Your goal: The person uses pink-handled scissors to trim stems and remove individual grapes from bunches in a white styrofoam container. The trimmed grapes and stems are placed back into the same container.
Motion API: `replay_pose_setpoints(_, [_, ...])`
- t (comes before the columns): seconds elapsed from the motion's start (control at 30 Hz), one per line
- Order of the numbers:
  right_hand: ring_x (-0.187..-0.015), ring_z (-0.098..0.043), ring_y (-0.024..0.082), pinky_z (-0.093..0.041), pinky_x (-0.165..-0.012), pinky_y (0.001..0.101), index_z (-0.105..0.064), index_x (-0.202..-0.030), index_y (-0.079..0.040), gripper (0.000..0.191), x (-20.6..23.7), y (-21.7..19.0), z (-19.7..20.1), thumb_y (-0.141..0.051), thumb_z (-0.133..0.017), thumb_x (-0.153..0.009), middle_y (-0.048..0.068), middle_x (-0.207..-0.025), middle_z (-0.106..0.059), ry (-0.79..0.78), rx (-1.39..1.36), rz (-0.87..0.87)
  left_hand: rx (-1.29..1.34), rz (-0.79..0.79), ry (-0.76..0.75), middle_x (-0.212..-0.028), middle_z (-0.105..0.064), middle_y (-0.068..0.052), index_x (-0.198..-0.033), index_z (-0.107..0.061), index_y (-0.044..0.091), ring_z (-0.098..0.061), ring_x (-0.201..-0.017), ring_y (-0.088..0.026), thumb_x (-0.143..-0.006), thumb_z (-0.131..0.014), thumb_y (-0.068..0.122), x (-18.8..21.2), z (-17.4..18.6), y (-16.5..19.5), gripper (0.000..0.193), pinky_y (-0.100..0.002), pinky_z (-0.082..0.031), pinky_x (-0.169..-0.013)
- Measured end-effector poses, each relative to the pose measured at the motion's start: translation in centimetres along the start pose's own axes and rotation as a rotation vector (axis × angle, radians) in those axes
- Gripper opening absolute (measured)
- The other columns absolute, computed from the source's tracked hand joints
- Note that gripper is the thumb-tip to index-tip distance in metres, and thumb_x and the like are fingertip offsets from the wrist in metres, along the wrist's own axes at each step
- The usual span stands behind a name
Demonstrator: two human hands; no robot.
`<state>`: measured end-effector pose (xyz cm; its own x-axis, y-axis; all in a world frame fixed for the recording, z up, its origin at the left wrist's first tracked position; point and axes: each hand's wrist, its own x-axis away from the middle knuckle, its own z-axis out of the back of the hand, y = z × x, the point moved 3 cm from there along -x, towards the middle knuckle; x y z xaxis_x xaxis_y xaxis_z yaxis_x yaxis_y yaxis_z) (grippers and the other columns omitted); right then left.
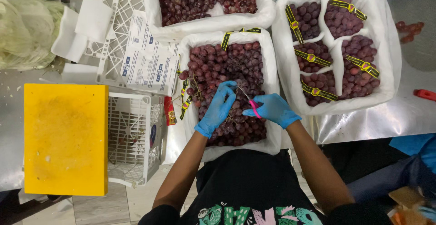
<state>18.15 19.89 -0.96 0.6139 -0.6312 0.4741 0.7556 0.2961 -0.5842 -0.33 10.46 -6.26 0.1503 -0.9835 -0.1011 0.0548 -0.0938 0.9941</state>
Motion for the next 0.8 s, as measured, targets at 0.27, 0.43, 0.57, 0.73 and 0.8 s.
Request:
replay_pose_setpoints(0.27, [-0.067,-0.069,0.029,-0.056,-0.067,0.0366,-0.076,-0.089,-0.007,0.056,-1.1,0.7,-0.9,-0.06,-0.082,-0.073,0.014,-0.075,-0.071,0.035,-0.01,0.257,-0.005,0.021,-0.075,-0.146,-0.05,-0.014,-0.1,-0.051,0.004,-0.05,-0.139,-0.029,-0.101,-0.057,0.003,-0.2,0.1,0.5,0.006,-0.04,-0.036,-0.12])
replay_pose_setpoints(0.43, [-0.061,-0.071,0.026,-0.055,-0.06,0.0359,-0.072,-0.08,-0.006,0.053,-1.1,0.8,-1.7,-0.058,-0.081,-0.072,0.013,-0.065,-0.07,-0.026,-0.396,0.025,0.085,0.068,-0.047,-0.145,-0.047,-0.012,-0.101,-0.052,0.004,-0.052,-0.138,-0.026,-0.104,-0.055,0.008,-0.2,0.5,0.1,0.006,-0.037,-0.038,-0.116])
replay_pose_setpoints(0.57, [-0.058,-0.064,0.031,-0.052,-0.062,0.0377,-0.07,-0.076,-0.008,0.054,-0.2,0.4,-0.9,-0.061,-0.081,-0.074,0.013,-0.063,-0.066,0.112,-0.094,0.097,0.267,0.166,0.018,-0.143,-0.049,-0.01,-0.107,-0.055,0.003,-0.057,-0.134,-0.023,-0.108,-0.051,0.013,-0.3,0.5,-1.0,0.01,-0.036,-0.041,-0.113])
replay_pose_setpoints(0.73, [-0.064,-0.065,0.038,-0.05,-0.06,0.0468,-0.071,-0.078,-0.012,0.057,1.4,0.2,-0.2,-0.067,-0.081,-0.065,0.013,-0.064,-0.066,0.171,0.22,0.16,0.233,0.152,0.024,-0.144,-0.049,-0.01,-0.109,-0.054,0.003,-0.056,-0.134,-0.024,-0.109,-0.051,0.012,-0.2,0.5,-1.3,0.009,-0.036,-0.04,-0.114])
replay_pose_setpoints(0.8, [-0.065,-0.064,0.038,-0.049,-0.059,0.0482,-0.071,-0.078,-0.014,0.056,1.6,-0.1,-0.3,-0.068,-0.08,-0.065,0.013,-0.064,-0.065,0.223,0.268,0.206,0.269,0.153,0.012,-0.144,-0.047,-0.01,-0.107,-0.054,0.004,-0.056,-0.135,-0.023,-0.109,-0.051,0.012,-0.2,0.4,-1.1,0.009,-0.036,-0.041,-0.114])
